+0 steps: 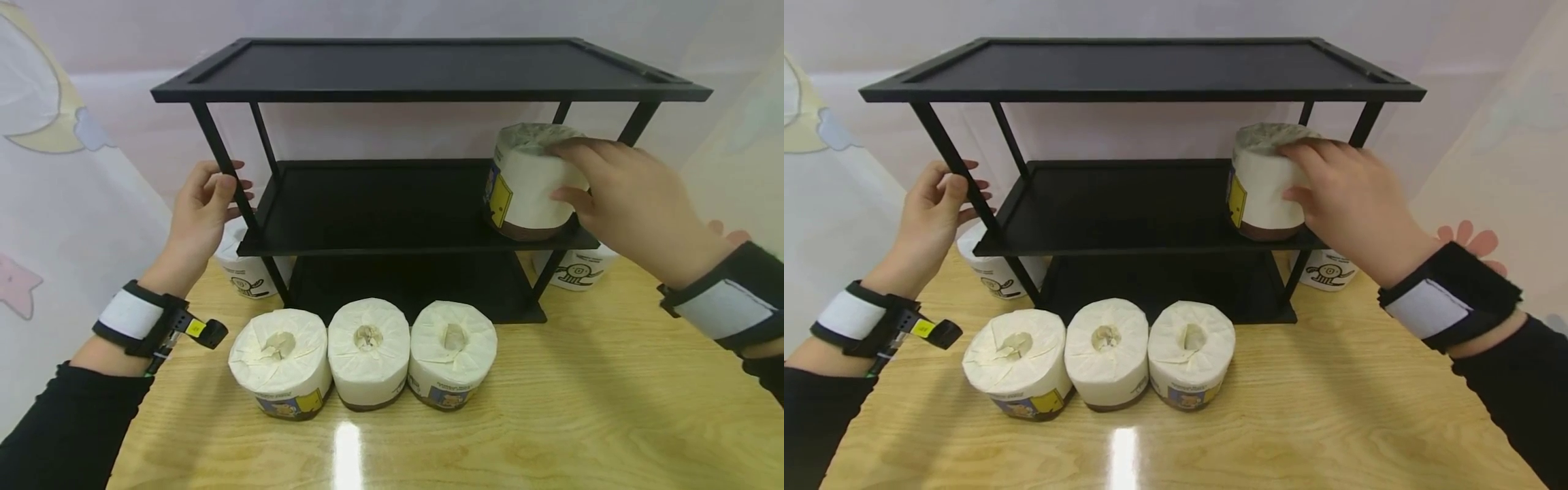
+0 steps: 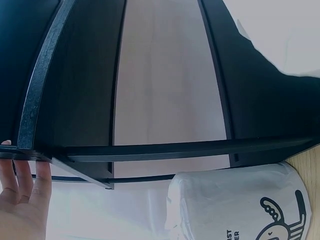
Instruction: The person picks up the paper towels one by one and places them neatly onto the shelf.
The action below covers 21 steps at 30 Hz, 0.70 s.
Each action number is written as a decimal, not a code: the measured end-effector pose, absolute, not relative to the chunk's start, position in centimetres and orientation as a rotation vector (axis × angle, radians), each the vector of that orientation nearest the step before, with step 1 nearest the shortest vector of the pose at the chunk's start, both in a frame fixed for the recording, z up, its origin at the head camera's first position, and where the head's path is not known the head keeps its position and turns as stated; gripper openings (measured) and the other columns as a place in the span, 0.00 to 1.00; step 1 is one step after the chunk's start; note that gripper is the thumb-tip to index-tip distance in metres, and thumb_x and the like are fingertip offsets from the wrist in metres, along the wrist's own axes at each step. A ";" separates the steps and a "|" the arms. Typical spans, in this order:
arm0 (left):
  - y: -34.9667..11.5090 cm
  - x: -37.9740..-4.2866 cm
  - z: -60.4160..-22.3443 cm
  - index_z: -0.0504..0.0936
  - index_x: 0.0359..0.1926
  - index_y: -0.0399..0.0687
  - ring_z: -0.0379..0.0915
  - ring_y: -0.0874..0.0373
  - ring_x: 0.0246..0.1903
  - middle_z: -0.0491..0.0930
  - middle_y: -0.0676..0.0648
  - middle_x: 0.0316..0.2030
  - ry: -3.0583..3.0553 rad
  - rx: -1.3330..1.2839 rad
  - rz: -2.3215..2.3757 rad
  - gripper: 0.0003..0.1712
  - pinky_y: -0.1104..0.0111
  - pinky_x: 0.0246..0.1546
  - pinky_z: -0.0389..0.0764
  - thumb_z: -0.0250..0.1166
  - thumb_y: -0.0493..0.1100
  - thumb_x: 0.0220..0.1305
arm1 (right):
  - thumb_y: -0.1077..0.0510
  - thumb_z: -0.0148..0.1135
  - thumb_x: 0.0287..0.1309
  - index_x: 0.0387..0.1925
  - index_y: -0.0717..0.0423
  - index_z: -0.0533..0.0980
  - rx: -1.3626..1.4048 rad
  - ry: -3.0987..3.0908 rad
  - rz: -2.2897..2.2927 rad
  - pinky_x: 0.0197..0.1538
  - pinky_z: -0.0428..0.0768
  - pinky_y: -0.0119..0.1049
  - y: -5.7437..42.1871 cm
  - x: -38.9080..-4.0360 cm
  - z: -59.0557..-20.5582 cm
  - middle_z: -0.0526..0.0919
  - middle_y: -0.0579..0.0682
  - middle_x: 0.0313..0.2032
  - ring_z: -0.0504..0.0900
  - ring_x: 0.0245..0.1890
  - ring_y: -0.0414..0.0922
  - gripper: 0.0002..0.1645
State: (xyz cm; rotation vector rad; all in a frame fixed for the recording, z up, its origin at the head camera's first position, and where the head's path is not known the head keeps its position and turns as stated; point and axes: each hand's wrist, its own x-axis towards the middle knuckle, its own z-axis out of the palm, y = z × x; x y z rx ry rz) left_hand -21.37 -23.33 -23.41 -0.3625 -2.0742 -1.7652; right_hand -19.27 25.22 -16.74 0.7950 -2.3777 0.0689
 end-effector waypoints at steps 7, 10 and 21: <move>-22.5 -21.9 -23.6 0.76 0.56 0.55 0.77 0.57 0.48 0.79 0.49 0.46 -2.123 -0.329 -1.733 0.21 0.70 0.51 0.79 0.58 0.57 0.68 | 0.69 0.73 0.50 0.60 0.68 0.70 0.756 -2.394 0.057 0.47 0.75 0.64 25.5 -19.6 -17.1 0.79 0.70 0.47 0.77 0.47 0.70 0.35; -22.1 -22.4 -23.7 0.75 0.58 0.55 0.77 0.58 0.48 0.79 0.46 0.49 -2.178 -0.321 -1.689 0.22 0.66 0.54 0.79 0.56 0.57 0.69 | 0.70 0.74 0.48 0.60 0.68 0.71 0.740 -2.400 0.071 0.50 0.74 0.65 25.9 -19.6 -17.3 0.79 0.70 0.49 0.76 0.49 0.70 0.36; -22.1 -22.8 -24.1 0.75 0.58 0.56 0.76 0.58 0.49 0.79 0.46 0.49 -2.175 -0.340 -1.672 0.21 0.71 0.50 0.79 0.55 0.57 0.70 | 0.70 0.74 0.49 0.60 0.68 0.72 0.699 -2.434 0.086 0.50 0.74 0.65 25.8 -20.5 -17.4 0.79 0.70 0.51 0.76 0.49 0.70 0.35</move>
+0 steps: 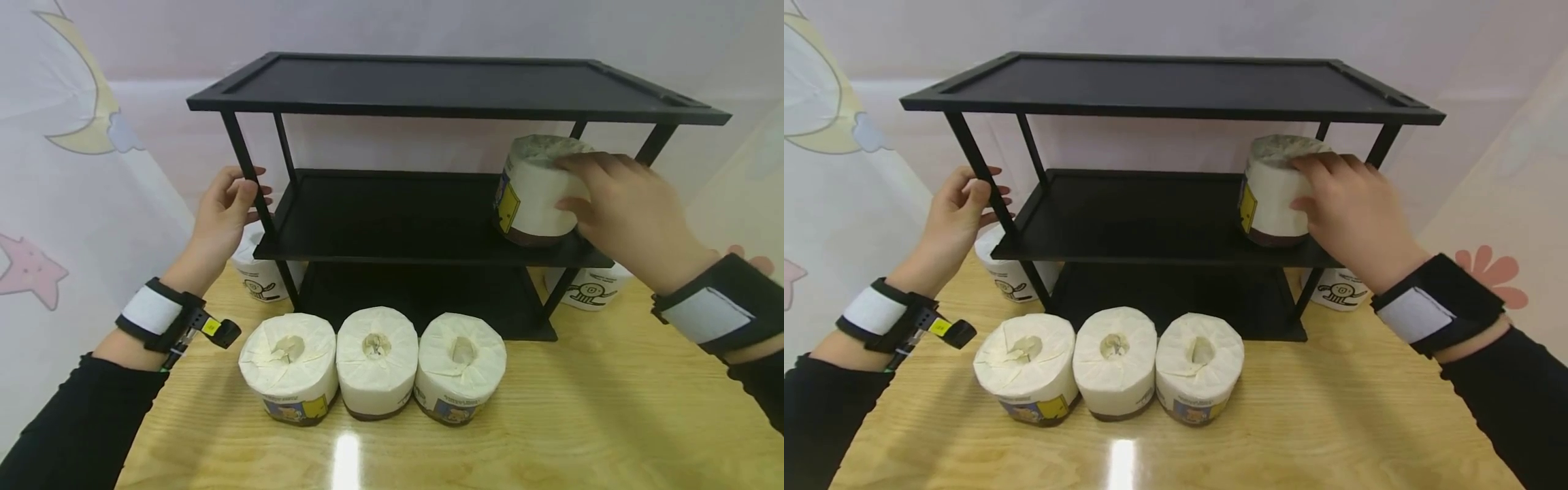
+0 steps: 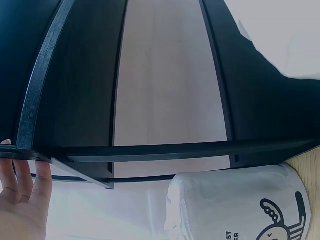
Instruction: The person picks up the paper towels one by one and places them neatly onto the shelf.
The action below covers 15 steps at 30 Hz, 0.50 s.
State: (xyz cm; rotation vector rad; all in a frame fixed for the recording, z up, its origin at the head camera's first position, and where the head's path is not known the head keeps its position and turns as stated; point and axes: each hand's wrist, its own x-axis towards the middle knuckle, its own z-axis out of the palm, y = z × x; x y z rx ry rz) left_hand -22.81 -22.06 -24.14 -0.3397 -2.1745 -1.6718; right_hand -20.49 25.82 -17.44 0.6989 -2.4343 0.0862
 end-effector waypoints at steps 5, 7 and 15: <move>-21.8 -23.0 -24.1 0.75 0.58 0.55 0.77 0.57 0.49 0.79 0.48 0.47 -2.158 -0.350 -1.686 0.22 0.70 0.50 0.79 0.56 0.58 0.69 | 0.70 0.74 0.49 0.60 0.67 0.73 0.671 -2.446 0.069 0.48 0.74 0.65 25.9 -21.0 -17.3 0.79 0.70 0.52 0.76 0.49 0.71 0.34; -21.7 -23.1 -24.1 0.75 0.58 0.55 0.77 0.54 0.49 0.79 0.50 0.47 -2.165 -0.357 -1.679 0.22 0.68 0.52 0.79 0.56 0.58 0.69 | 0.70 0.74 0.48 0.60 0.67 0.73 0.662 -2.438 0.064 0.48 0.74 0.65 26.1 -21.0 -17.3 0.79 0.69 0.53 0.76 0.49 0.71 0.35; -21.4 -23.1 -24.2 0.74 0.59 0.54 0.77 0.56 0.48 0.79 0.50 0.47 -2.167 -0.368 -1.679 0.23 0.67 0.53 0.79 0.56 0.58 0.69 | 0.70 0.76 0.45 0.59 0.66 0.73 0.695 -2.376 0.005 0.40 0.76 0.63 26.7 -20.7 -17.4 0.80 0.68 0.52 0.78 0.49 0.69 0.37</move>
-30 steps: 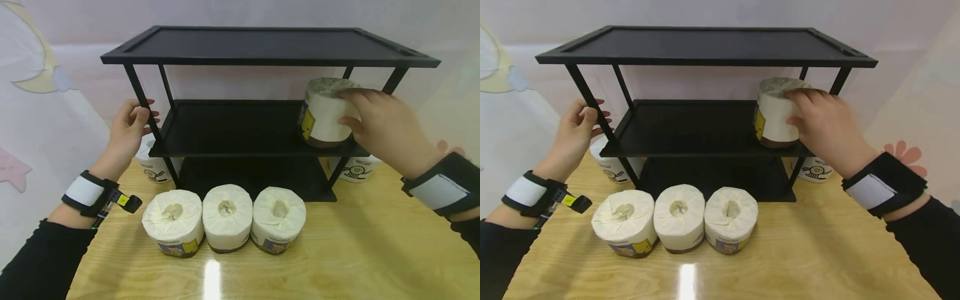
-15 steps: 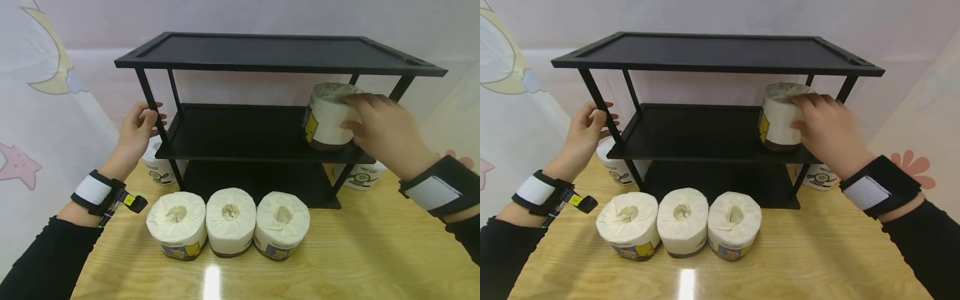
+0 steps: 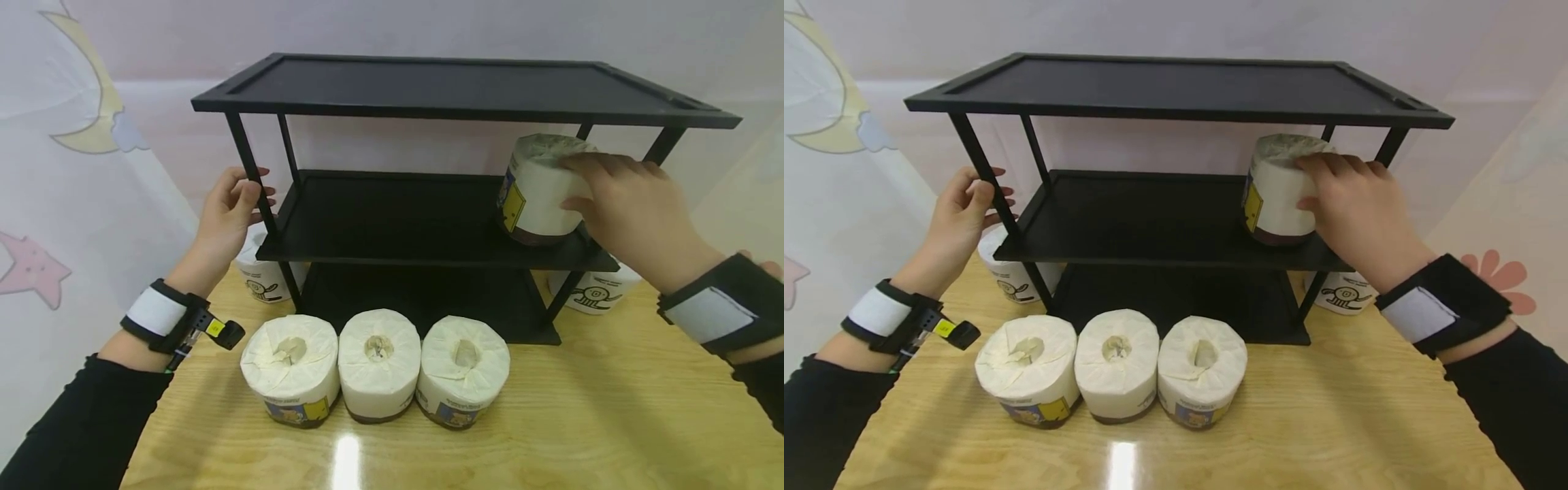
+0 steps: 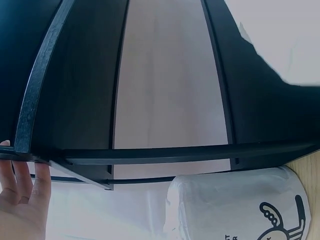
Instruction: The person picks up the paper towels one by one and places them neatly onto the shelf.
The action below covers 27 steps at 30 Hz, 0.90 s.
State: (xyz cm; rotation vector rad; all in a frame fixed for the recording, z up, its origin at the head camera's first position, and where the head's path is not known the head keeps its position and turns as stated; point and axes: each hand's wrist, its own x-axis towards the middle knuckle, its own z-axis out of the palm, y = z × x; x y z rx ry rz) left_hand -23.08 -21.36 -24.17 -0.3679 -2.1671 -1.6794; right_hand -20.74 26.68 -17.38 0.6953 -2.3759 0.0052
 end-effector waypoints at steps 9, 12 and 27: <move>-21.5 -22.9 -24.1 0.75 0.58 0.53 0.78 0.59 0.45 0.80 0.49 0.46 -2.120 -0.392 -1.713 0.24 0.71 0.49 0.79 0.57 0.59 0.68 | 0.61 0.70 0.57 0.54 0.72 0.76 0.673 -2.458 -0.095 0.32 0.77 0.62 24.9 -20.3 -15.7 0.81 0.71 0.44 0.80 0.39 0.68 0.26; -21.6 -22.8 -24.1 0.76 0.57 0.53 0.79 0.59 0.45 0.80 0.49 0.45 -2.097 -0.397 -1.734 0.23 0.72 0.48 0.79 0.58 0.59 0.67 | 0.58 0.65 0.63 0.52 0.72 0.76 0.662 -2.474 -0.096 0.29 0.78 0.60 24.0 -20.4 -15.1 0.81 0.70 0.40 0.80 0.35 0.66 0.23; -22.3 -22.6 -23.8 0.76 0.57 0.56 0.77 0.55 0.47 0.79 0.51 0.45 -2.104 -0.377 -1.727 0.25 0.72 0.48 0.79 0.58 0.61 0.64 | 0.54 0.72 0.54 0.44 0.74 0.80 0.610 -2.277 -0.195 0.24 0.76 0.56 20.6 -22.7 -15.9 0.83 0.71 0.39 0.80 0.32 0.67 0.26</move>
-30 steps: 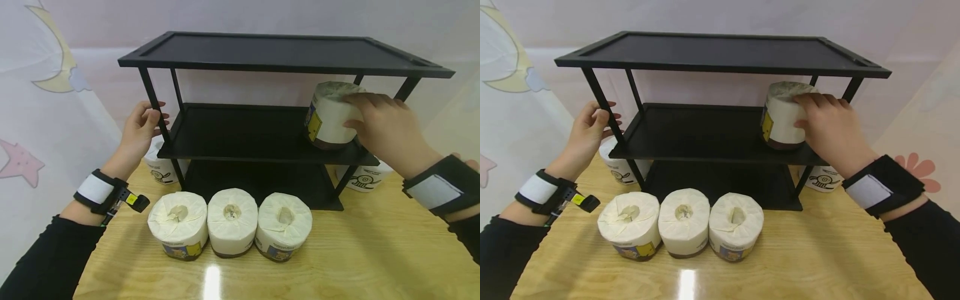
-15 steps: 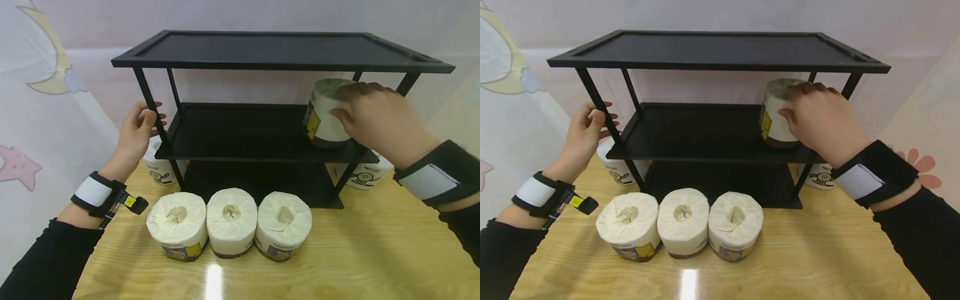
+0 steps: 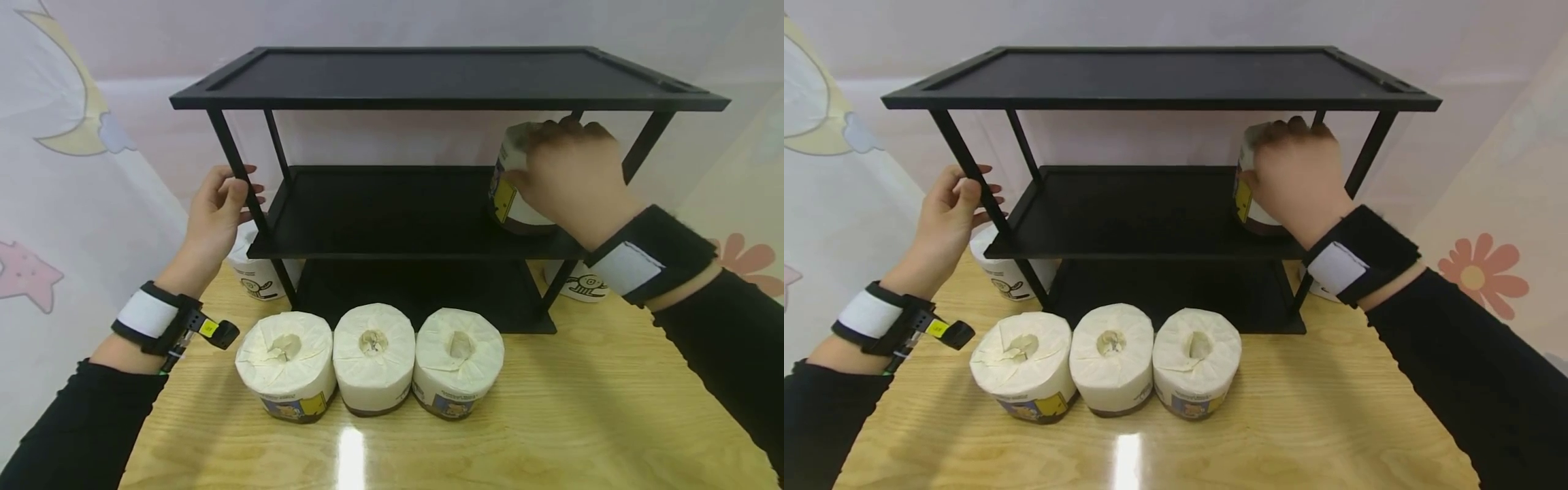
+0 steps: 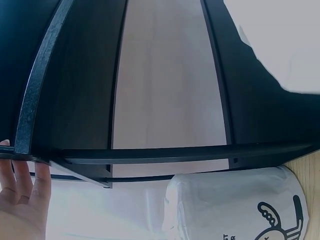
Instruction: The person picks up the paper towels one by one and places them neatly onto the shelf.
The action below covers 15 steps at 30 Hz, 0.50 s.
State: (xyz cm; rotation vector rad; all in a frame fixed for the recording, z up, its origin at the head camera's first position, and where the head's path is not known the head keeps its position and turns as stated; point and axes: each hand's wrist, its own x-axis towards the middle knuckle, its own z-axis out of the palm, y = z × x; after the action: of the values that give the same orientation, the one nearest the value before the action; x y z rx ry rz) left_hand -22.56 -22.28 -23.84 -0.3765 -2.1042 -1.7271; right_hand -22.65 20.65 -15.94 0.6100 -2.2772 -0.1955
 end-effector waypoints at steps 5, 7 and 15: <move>-22.2 -22.4 -23.9 0.76 0.57 0.56 0.76 0.54 0.48 0.79 0.51 0.45 -2.108 -0.380 -1.721 0.25 0.72 0.48 0.78 0.57 0.61 0.65 | 0.56 0.74 0.52 0.42 0.76 0.79 0.635 -2.245 -0.234 0.24 0.76 0.54 20.9 -22.7 -16.5 0.82 0.71 0.39 0.79 0.33 0.66 0.25; -22.2 -22.4 -23.9 0.76 0.57 0.56 0.76 0.53 0.48 0.79 0.51 0.46 -2.105 -0.384 -1.727 0.25 0.72 0.48 0.78 0.57 0.61 0.65 | 0.56 0.74 0.52 0.44 0.75 0.79 0.632 -2.254 -0.220 0.27 0.78 0.56 21.0 -22.5 -16.6 0.82 0.71 0.43 0.80 0.36 0.67 0.26; -22.2 -22.4 -23.8 0.76 0.57 0.54 0.77 0.57 0.46 0.79 0.49 0.45 -2.060 -0.401 -1.777 0.27 0.73 0.47 0.78 0.59 0.62 0.62 | 0.58 0.75 0.52 0.47 0.74 0.78 0.696 -2.251 -0.158 0.39 0.79 0.59 22.0 -22.1 -16.7 0.82 0.70 0.42 0.80 0.41 0.67 0.26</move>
State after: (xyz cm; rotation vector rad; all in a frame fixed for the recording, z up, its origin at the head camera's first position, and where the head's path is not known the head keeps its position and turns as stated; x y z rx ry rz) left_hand -22.39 -22.21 -23.84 -0.4005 -2.0602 -1.7770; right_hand -22.08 21.95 -16.68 0.6961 -2.2514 -0.1577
